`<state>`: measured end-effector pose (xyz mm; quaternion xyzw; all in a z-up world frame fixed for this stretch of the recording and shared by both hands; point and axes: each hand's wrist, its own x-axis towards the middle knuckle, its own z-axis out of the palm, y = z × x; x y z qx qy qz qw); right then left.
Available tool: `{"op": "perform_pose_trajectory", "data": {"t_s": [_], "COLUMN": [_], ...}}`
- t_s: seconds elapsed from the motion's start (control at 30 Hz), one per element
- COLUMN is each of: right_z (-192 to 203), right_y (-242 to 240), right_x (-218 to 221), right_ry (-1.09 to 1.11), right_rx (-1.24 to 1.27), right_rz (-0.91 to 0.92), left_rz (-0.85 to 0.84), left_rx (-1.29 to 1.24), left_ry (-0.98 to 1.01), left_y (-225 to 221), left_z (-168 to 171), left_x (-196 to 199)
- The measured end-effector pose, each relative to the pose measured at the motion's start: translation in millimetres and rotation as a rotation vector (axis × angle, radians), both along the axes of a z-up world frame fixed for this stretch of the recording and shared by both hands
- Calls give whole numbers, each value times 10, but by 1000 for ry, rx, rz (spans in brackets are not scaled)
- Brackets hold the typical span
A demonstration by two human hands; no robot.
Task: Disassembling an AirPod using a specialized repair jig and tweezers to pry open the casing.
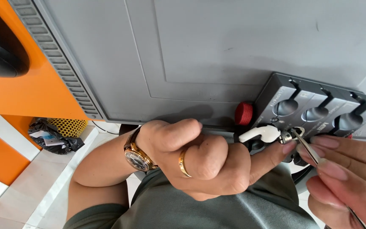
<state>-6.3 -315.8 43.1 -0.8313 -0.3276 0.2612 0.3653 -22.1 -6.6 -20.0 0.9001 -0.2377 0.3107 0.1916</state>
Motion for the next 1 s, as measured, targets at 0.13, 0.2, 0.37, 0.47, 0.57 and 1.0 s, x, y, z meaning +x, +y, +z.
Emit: {"op": "perform_pose_trajectory", "data": {"t_s": [0.13, 0.2, 0.37, 0.47, 0.57, 1.0], "right_z": [55, 58, -20, -30, -57, -161], "right_y": [53, 77, 34, 62, -12, -21], "right_x": [-22, -36, -42, -75, -66, -65], "right_ry": [34, 29, -37, -66, -72, -144], "right_rx": [-52, -55, -6, 5, 12, 66], "right_rz": [-45, -65, -54, -91, -65, -30], "left_rz": [-46, -62, -63, -41, -13, -65], "left_rx": [42, 72, 31, -19, 10, 40], "left_ry": [-2, 6, 31, 46, 42, 2], "left_y": [67, 90, 80, 37, 33, 85], "left_z": [21, 38, 53, 37, 37, 12], "left_x": [32, 58, 94, 62, 45, 112]}}
